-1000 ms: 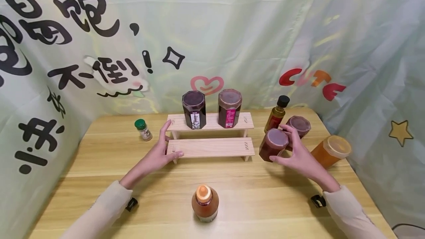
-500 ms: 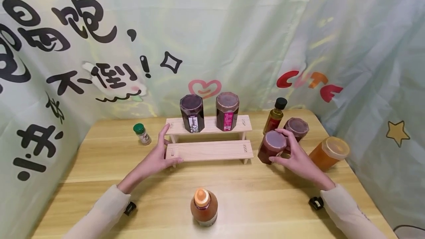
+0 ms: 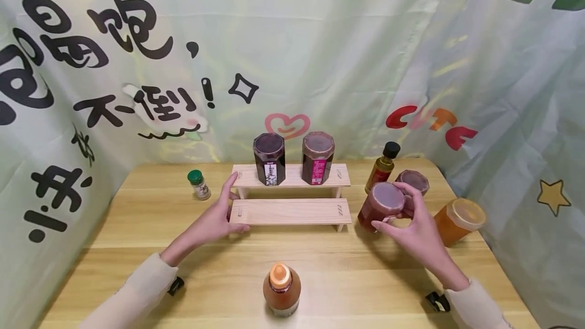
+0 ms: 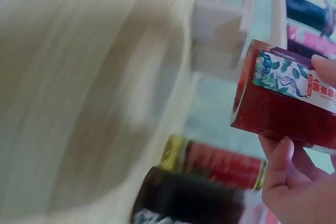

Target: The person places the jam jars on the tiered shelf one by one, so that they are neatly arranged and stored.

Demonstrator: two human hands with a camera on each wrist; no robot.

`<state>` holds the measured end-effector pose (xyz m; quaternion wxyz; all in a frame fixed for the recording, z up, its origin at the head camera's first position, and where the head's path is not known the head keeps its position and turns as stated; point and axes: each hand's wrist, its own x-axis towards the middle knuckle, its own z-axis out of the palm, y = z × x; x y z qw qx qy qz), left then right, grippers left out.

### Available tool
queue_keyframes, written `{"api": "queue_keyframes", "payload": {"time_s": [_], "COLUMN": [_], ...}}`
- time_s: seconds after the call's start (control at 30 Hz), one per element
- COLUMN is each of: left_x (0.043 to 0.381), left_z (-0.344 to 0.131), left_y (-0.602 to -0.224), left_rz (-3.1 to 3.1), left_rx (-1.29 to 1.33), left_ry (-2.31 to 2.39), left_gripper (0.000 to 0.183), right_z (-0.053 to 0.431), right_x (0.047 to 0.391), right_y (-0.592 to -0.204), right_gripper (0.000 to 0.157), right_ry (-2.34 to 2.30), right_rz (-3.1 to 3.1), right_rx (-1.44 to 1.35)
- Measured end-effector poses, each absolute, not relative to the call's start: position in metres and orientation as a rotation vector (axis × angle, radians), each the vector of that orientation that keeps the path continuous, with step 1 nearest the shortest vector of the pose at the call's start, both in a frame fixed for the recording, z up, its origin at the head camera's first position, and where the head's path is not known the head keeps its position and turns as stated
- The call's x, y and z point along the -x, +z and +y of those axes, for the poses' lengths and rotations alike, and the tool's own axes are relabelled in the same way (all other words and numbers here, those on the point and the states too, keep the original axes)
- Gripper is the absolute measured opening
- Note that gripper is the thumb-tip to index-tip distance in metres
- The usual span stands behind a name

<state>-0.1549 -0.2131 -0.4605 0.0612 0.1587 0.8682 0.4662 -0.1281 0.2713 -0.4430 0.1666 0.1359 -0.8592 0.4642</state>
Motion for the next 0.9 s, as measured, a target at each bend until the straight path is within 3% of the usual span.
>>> {"api": "queue_keyframes", "payload": {"time_s": [0.9], "left_x": [0.156], "left_z": [-0.215], "left_y": [-0.463], "left_rz": [2.524], "left_rx": [-0.452], "left_ry": [1.57], "left_gripper": [0.147], "right_z": [0.134], "right_x": [0.142], "right_y": [-0.442], "right_gripper": [0.102], "right_ry": [1.522], "right_rz": [-2.332], "right_rx": [-0.609]}}
